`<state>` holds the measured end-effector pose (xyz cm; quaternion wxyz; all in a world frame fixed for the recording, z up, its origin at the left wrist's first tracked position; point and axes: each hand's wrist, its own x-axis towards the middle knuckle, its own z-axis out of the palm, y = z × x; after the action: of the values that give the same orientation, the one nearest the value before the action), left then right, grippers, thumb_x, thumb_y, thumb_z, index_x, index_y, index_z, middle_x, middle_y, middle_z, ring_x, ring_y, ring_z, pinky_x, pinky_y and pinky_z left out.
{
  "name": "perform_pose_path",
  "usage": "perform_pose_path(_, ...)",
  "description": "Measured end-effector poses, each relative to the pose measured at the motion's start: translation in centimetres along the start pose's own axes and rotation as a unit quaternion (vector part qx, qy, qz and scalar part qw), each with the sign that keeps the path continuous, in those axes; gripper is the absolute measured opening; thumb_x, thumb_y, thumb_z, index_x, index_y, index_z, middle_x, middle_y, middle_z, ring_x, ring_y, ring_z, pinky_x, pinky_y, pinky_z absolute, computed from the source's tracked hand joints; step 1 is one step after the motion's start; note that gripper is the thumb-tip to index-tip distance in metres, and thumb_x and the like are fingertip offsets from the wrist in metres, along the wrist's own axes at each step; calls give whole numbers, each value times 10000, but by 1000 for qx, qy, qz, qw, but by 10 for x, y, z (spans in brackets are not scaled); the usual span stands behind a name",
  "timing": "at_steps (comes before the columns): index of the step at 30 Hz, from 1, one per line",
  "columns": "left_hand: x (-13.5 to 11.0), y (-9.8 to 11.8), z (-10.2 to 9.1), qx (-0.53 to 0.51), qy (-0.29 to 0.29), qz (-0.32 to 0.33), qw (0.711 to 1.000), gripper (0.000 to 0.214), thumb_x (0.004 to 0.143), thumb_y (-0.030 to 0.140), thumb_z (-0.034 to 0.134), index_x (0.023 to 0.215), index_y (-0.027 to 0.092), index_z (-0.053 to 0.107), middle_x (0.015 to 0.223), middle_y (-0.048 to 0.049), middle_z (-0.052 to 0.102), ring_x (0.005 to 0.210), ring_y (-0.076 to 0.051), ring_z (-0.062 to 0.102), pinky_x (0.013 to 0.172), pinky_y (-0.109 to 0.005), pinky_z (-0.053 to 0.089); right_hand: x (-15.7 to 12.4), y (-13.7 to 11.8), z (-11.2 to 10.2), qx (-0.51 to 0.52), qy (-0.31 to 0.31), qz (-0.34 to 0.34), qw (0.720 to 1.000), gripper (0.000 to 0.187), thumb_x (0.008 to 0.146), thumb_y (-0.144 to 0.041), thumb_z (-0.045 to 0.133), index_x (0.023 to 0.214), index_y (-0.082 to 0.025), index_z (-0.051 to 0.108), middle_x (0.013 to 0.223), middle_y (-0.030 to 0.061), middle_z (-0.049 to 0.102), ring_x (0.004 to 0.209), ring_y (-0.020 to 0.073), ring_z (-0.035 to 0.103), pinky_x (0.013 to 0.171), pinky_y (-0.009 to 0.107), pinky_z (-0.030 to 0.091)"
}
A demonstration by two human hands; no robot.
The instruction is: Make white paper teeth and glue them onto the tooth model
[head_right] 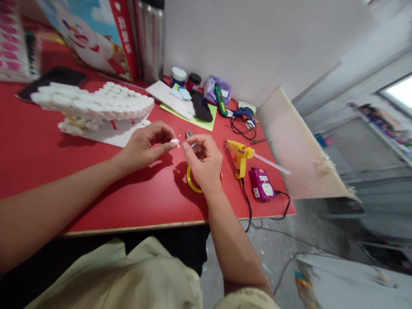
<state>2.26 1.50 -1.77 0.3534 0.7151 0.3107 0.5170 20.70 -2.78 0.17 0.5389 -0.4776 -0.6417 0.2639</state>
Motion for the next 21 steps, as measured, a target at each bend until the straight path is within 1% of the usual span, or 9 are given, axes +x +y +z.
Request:
perform_pose_path(2, -1, 0, 0, 0, 2, -2, 1000, 139, 887, 287, 722, 910, 177, 640, 825, -18, 692, 720, -136, 612, 682, -276, 482, 1, 1, -2, 11, 3, 28, 1000, 145, 929, -339, 740, 889, -240, 641, 584, -68, 572, 484, 109, 508, 509, 270, 415)
perform_pose_path(4, -1, -1, 1, -2, 2, -8, 1000, 132, 888, 284, 721, 915, 181, 643, 843, -20, 701, 734, -139, 619, 701, -283, 491, 2, 2, -5, 4, -1, 45, 999, 165, 941, -355, 729, 871, -234, 642, 561, -67, 587, 469, 108, 515, 502, 265, 419)
perform_pose_path(7, 0, -1, 1, -12, 10, -11, 1000, 120, 881, 270, 724, 914, 182, 649, 846, -20, 701, 761, -142, 630, 710, -280, 497, 3, 2, -9, 9, -12, 43, 999, 179, 961, -363, 705, 865, -226, 642, 568, -59, 616, 468, 105, 542, 506, 256, 427)
perform_pose_path(10, 1, -1, 0, -23, 21, -21, 999, 129, 865, 271, 734, 901, 181, 650, 833, -17, 697, 741, -137, 622, 686, -272, 496, 6, 3, -11, 29, -11, 50, 998, 218, 975, -397, 682, 852, -223, 630, 562, -59, 599, 464, 100, 545, 498, 246, 426)
perform_pose_path(15, 2, 1, 0, -26, 24, -35, 999, 155, 853, 295, 745, 888, 184, 643, 808, -11, 692, 717, -136, 616, 676, -272, 502, 15, 11, -14, 71, 57, 57, 994, 353, 944, -535, 690, 831, -245, 524, 636, -77, 534, 453, 82, 502, 446, 226, 395)
perform_pose_path(17, 2, 1, 0, -32, 21, -34, 999, 153, 855, 292, 745, 887, 184, 641, 815, -14, 695, 734, -139, 627, 691, -274, 507, 18, 16, -16, 82, 82, 57, 992, 426, 962, -603, 626, 786, -253, 460, 625, -84, 468, 436, 83, 469, 422, 227, 367)
perform_pose_path(19, 2, 1, 0, -36, 19, -31, 999, 148, 861, 287, 744, 886, 183, 642, 820, -16, 696, 742, -139, 630, 700, -275, 511, 19, 19, -19, 62, 83, 74, 992, 465, 1004, -614, 532, 730, -254, 423, 578, -84, 411, 417, 96, 443, 412, 238, 344)
perform_pose_path(20, 1, 0, 0, -35, 20, -29, 999, 145, 864, 285, 743, 887, 183, 643, 821, -17, 695, 743, -139, 631, 702, -275, 511, 18, 20, -19, 30, 70, 84, 994, 470, 1018, -588, 513, 702, -251, 426, 555, -79, 409, 419, 105, 445, 424, 246, 351)
perform_pose_path(21, 1, 0, 0, -30, 21, -28, 999, 143, 866, 284, 742, 888, 183, 645, 821, -17, 695, 744, -140, 631, 702, -275, 512, 18, 21, -20, -16, 47, 89, 995, 452, 1018, -538, 533, 683, -246, 452, 545, -69, 437, 440, 115, 466, 454, 256, 377)
